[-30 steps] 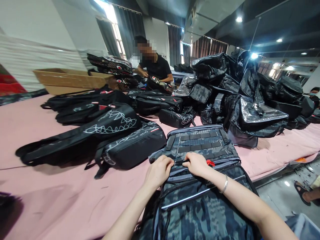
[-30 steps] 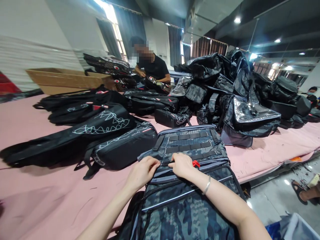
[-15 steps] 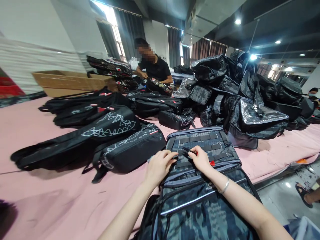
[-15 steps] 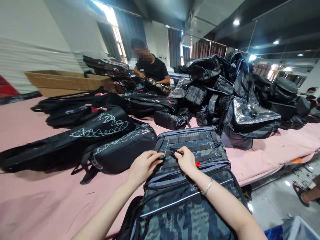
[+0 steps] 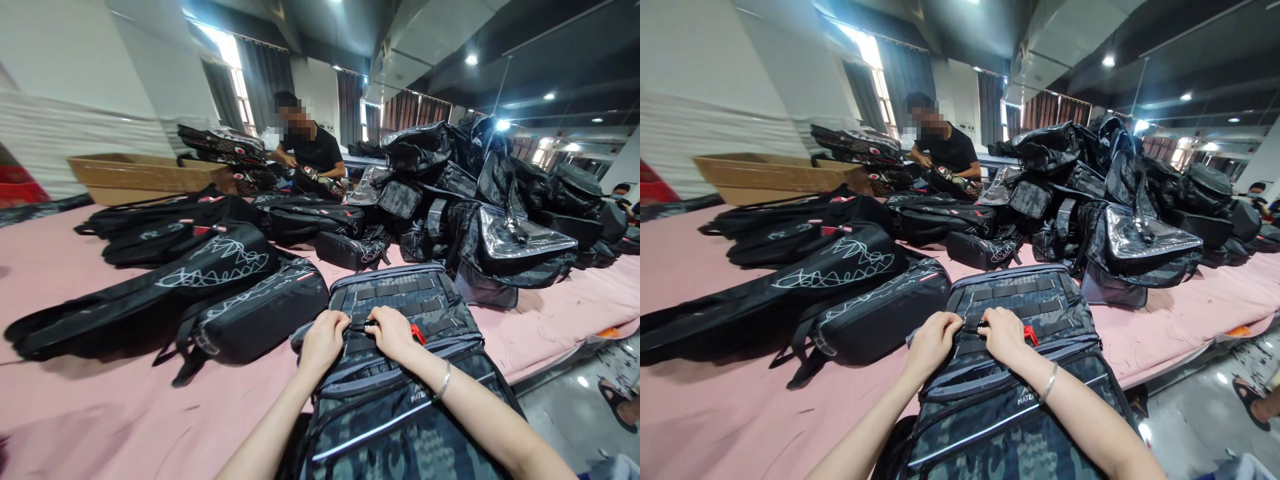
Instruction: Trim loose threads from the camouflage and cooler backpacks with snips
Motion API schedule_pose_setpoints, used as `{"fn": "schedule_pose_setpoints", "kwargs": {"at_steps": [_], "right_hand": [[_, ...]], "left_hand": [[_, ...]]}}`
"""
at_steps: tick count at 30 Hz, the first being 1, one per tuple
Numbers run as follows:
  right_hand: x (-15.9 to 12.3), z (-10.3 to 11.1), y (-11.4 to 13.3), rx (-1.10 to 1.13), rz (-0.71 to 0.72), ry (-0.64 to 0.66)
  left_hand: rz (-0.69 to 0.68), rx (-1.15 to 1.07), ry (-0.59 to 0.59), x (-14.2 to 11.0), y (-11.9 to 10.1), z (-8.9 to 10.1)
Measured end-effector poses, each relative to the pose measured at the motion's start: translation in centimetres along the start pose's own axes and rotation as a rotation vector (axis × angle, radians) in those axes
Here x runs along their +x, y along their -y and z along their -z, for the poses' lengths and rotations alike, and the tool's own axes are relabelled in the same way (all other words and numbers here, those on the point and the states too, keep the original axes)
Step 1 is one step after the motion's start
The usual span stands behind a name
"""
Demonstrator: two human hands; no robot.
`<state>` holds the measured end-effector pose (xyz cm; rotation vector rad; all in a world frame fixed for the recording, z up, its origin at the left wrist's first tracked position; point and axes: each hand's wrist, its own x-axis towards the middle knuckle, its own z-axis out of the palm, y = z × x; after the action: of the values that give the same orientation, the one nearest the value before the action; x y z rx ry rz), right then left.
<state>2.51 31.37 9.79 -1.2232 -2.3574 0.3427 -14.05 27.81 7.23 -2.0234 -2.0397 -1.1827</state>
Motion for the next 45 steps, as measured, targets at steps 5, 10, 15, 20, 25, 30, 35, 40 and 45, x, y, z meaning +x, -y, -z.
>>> {"fn": "schedule_pose_setpoints", "kwargs": {"at_steps": [5, 10, 15, 20, 25, 30, 35, 40, 45], "right_hand": [[0.4, -0.3, -0.1, -0.021, -0.004, -0.012], [0.7, -0.5, -0.6, -0.003, -0.090, -0.076], [1.8, -0.3, -0.9, -0.010, -0.182, -0.161], [3.1, 0.1, -0.9, -0.051, -0.192, -0.167], [3.6, -0.1, -0.6, -0.065, -0.151, -0.119], [4.0, -0.6, 0.1, -0.071, -0.150, -0.110], [4.4, -0.7, 0.3, -0.037, -0.156, -0.125], [3.6, 1.5, -2.2, 0.060, -0.174, -0.195], [0.4, 6.2, -9.0, 0.091, -0.260, -0.330]], "left_hand": [[0.040, -0.021, 0.010, 0.2, 0.0, 0.0], [0.104, 0.009, 0.022, 0.5, -0.4, 1.2], [0.109, 0.113, 0.044, 1.8, -1.3, 0.7], [0.204, 0.120, 0.060, 3.9, -1.3, -0.1], [0.315, 0.035, 0.052, 4.8, -0.5, 0.4], [0.317, -0.028, 0.027, 4.6, -0.5, 0.1], [0.305, -0.135, 0.000, 4.6, -0.9, 0.5], [0.254, -0.325, 0.041, 4.4, -2.6, 2.0], [0.088, -0.570, 0.248, 4.1, -7.6, 2.2]]}}
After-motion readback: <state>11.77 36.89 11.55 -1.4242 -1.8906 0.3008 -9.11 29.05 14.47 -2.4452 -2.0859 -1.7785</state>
